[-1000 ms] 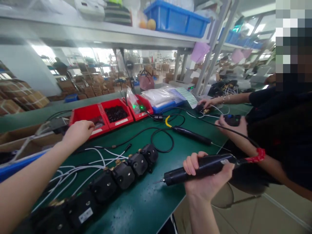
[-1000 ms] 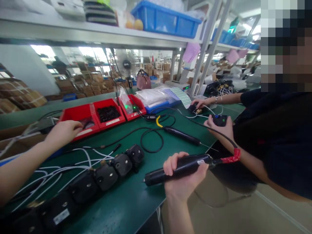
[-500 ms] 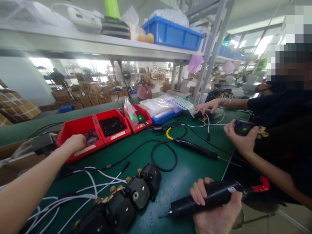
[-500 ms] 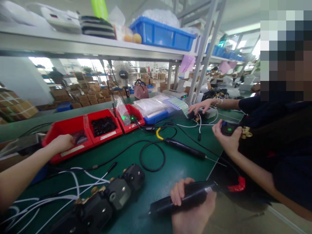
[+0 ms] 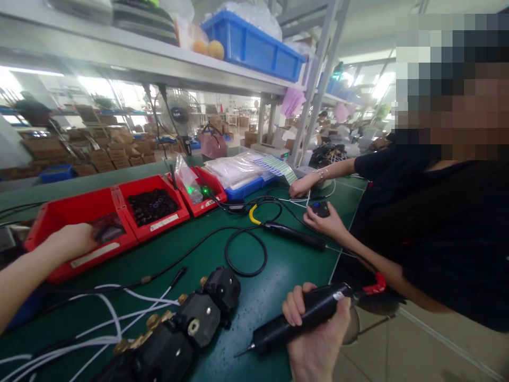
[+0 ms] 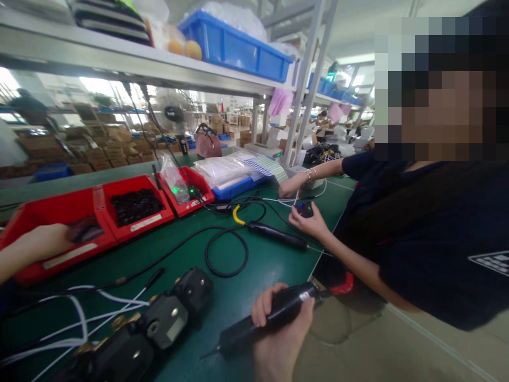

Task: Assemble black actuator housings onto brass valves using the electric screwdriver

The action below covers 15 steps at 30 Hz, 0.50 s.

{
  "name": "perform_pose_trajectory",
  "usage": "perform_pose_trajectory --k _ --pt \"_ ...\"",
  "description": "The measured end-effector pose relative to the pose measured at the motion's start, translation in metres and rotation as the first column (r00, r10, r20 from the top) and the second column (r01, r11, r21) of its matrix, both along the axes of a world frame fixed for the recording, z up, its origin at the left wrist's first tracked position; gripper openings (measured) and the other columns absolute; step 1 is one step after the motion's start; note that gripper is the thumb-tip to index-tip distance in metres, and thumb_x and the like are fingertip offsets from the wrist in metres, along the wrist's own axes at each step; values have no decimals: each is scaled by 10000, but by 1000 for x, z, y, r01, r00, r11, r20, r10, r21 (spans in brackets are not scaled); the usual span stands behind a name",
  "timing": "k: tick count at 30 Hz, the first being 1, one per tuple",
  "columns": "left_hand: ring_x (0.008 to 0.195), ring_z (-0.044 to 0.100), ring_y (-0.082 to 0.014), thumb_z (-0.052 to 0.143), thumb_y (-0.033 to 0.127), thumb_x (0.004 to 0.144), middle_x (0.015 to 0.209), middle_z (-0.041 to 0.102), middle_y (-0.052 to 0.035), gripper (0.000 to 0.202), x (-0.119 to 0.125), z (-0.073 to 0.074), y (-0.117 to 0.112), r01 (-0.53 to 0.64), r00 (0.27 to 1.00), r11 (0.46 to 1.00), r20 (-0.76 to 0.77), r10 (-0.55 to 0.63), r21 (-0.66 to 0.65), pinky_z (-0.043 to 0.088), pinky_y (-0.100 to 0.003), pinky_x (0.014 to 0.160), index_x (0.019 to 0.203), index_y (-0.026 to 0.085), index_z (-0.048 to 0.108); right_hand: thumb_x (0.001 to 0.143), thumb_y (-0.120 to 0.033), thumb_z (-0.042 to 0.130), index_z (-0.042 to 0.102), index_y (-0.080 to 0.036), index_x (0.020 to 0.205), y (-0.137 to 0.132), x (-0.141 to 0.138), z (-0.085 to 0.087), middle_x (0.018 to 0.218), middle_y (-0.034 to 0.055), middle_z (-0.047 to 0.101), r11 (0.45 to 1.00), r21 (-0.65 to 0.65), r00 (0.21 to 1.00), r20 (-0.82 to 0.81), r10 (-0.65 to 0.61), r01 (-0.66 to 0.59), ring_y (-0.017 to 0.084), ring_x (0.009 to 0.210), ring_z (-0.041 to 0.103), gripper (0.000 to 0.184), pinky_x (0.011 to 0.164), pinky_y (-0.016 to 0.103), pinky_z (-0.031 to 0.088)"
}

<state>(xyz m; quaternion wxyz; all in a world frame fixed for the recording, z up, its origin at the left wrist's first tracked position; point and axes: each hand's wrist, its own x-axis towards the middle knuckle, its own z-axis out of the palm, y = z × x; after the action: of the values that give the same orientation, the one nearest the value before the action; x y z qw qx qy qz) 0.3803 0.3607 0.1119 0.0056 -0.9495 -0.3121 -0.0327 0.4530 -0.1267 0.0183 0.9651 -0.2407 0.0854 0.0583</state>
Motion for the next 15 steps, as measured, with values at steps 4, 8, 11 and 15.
perform_pose_trajectory --k 4,8,11,15 --pt "573 573 -251 577 337 737 520 572 -54 270 1 20 -20 -18 1000 997 -24 20 73 355 -276 539 502 237 490 694 -768 698 595 -186 735 0 1 -1 519 -67 418 1000 -1 1000 21 20 -20 62 384 373 592 382 174 331" --pt "705 656 -318 527 437 706 693 707 -125 254 4 38 -61 43 999 996 11 -44 75 416 -321 598 596 219 594 735 -769 655 574 -193 768 2 0 1 527 -69 426 1000 -17 998 53 25 -24 67 394 378 583 394 175 311" --pt "808 695 -300 495 499 725 853 771 -90 345 2 45 -99 108 992 993 57 -111 42 473 -325 699 773 208 674 701 -778 679 570 -197 775 3 -1 3 521 -72 429 1000 -7 999 28 18 -18 68 396 374 596 399 173 296" --pt "850 711 -252 478 513 771 897 784 -47 395 -4 41 -117 141 985 989 95 -145 51 475 -311 741 847 204 713 629 -790 721 570 -196 749 2 -1 4 517 -69 440 1000 -2 1000 -9 30 -30 71 404 387 624 407 181 311"
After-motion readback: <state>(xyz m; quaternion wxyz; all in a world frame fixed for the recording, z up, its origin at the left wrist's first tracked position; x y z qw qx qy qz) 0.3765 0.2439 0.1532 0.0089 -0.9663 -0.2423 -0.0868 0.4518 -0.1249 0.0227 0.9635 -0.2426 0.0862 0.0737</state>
